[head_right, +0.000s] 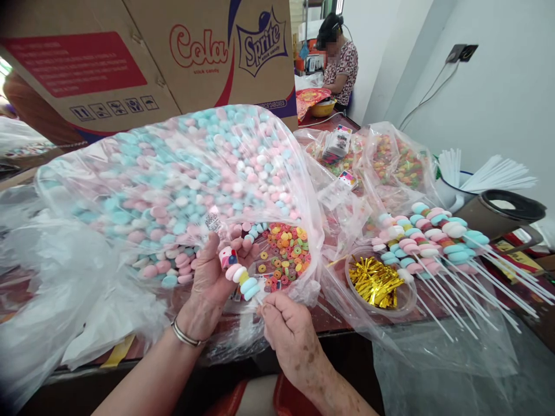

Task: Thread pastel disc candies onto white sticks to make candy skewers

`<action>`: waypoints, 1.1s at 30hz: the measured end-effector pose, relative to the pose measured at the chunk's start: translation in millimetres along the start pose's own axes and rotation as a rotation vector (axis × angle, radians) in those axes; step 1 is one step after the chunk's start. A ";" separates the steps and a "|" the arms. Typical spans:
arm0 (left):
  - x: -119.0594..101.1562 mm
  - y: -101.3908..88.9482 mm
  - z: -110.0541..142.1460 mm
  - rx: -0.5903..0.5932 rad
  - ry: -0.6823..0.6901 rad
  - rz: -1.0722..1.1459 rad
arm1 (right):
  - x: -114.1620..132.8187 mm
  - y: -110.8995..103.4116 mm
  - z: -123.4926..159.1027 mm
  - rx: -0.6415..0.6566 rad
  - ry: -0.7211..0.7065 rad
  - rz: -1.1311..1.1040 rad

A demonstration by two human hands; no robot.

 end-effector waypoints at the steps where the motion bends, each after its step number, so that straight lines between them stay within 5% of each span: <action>1: 0.4 0.9 -0.2 0.005 0.006 -0.009 | -1.2 0.6 0.3 0.009 0.015 -0.002; 11: -4.0 4.4 5.3 0.002 0.142 -0.094 | 10.1 -20.2 4.5 -0.167 -0.232 0.499; 18: -3.6 9.8 11.0 0.018 0.213 -0.140 | -19.9 -18.4 0.3 -0.215 0.015 -0.055; 25: 2.2 1.7 5.6 -0.030 0.170 -0.112 | -15.1 -5.0 -4.2 -0.193 0.160 -0.539; 33: 11.0 -11.2 0.4 -0.135 -0.022 -0.064 | -12.6 -6.5 -4.4 -0.170 0.176 -0.563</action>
Point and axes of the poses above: each hand's wrist, its own z-axis away from the middle knuckle, its own y-axis out of the palm, x = y × z, the point moved 9 cm from there along -z, towards the middle knuckle, and after that the axes turned 5 degrees about -y, right-handed, at the moved point
